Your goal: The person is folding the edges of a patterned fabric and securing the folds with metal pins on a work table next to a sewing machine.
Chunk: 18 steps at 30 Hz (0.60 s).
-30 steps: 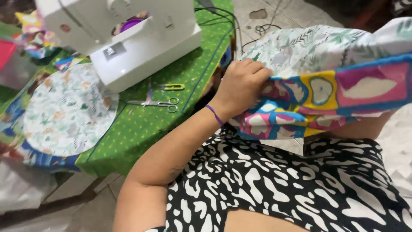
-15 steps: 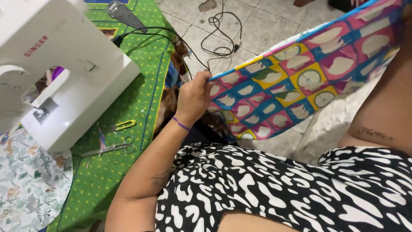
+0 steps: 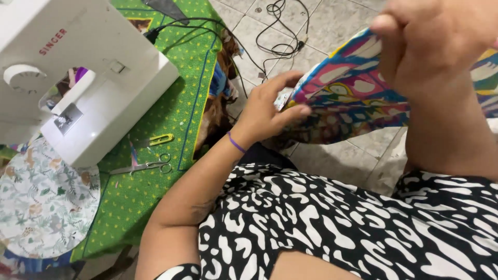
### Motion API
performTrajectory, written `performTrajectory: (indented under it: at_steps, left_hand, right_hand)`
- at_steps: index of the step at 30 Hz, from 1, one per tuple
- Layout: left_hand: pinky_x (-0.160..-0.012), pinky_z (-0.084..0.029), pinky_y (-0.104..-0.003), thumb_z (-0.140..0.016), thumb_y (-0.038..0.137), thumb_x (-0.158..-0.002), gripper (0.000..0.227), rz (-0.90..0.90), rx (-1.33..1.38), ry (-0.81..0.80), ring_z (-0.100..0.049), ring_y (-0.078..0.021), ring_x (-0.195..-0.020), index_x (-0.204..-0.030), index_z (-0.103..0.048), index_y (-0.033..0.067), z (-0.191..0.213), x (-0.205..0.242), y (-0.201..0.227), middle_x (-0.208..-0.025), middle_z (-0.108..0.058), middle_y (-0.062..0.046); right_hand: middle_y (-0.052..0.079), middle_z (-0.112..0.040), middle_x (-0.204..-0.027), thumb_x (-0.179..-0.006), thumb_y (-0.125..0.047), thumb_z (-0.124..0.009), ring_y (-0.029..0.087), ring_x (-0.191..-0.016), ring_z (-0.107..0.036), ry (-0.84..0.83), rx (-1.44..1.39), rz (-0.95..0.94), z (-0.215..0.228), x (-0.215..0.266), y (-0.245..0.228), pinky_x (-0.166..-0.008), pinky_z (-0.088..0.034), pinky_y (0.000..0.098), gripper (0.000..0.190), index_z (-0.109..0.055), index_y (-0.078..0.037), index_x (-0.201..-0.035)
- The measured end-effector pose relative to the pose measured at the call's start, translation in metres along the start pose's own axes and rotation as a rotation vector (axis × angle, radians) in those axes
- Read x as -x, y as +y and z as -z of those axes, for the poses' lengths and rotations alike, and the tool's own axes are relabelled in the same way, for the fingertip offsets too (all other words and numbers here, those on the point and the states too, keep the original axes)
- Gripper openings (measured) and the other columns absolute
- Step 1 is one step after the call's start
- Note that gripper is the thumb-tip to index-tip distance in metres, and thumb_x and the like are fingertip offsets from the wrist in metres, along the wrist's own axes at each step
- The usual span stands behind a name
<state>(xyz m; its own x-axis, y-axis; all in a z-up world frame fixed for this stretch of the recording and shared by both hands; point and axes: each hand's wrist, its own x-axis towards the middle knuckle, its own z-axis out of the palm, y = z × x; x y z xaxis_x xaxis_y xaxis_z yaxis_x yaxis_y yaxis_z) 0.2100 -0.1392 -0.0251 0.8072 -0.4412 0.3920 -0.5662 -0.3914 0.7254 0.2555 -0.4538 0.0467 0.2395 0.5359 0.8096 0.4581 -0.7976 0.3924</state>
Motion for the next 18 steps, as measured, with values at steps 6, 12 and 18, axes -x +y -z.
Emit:
performTrajectory:
  at_steps: [6, 12, 18]
  left_hand:
    - [-0.094, -0.061, -0.034, -0.062, 0.007, -0.105, 0.03, -0.212, -0.008, 0.321, -0.082, -0.0236, -0.108, -0.132, -0.067, 0.0193, 0.012, -0.019, 0.049, -0.124, -0.08, 0.0]
    - [-0.063, -0.049, -0.034, -0.056, 0.004, -0.105, 0.014, -0.196, 0.015, 0.558, -0.064, -0.0189, -0.071, -0.103, -0.069, 0.0074, 0.049, -0.001, 0.044, -0.087, -0.067, -0.002]
    - [-0.061, -0.05, -0.034, -0.052, 0.036, -0.117, 0.035, -0.219, -0.096, 0.649, -0.062, -0.0168, -0.072, -0.118, -0.073, 0.008, 0.09, 0.016, 0.023, -0.085, -0.069, -0.002]
  right_hand:
    - [0.008, -0.054, -0.071, -0.124, -0.032, -0.062, 0.029, -0.057, -0.047, 0.199, -0.516, 0.201, 0.027, -0.066, -0.061, -0.057, -0.035, 0.0435, 0.042, -0.078, 0.001, -0.103]
    - [0.038, -0.076, -0.124, -0.111, -0.01, -0.109, 0.038, -0.114, -0.078, -0.213, -0.863, -0.012, 0.03, -0.042, -0.035, -0.104, -0.066, 0.0499, 0.072, -0.063, 0.022, -0.156]
    - [0.02, -0.079, -0.114, -0.099, 0.002, -0.085, 0.024, -0.092, -0.072, -0.78, -0.901, -0.488, -0.011, 0.027, 0.009, -0.072, -0.059, 0.0367, 0.024, -0.077, 0.009, -0.121]
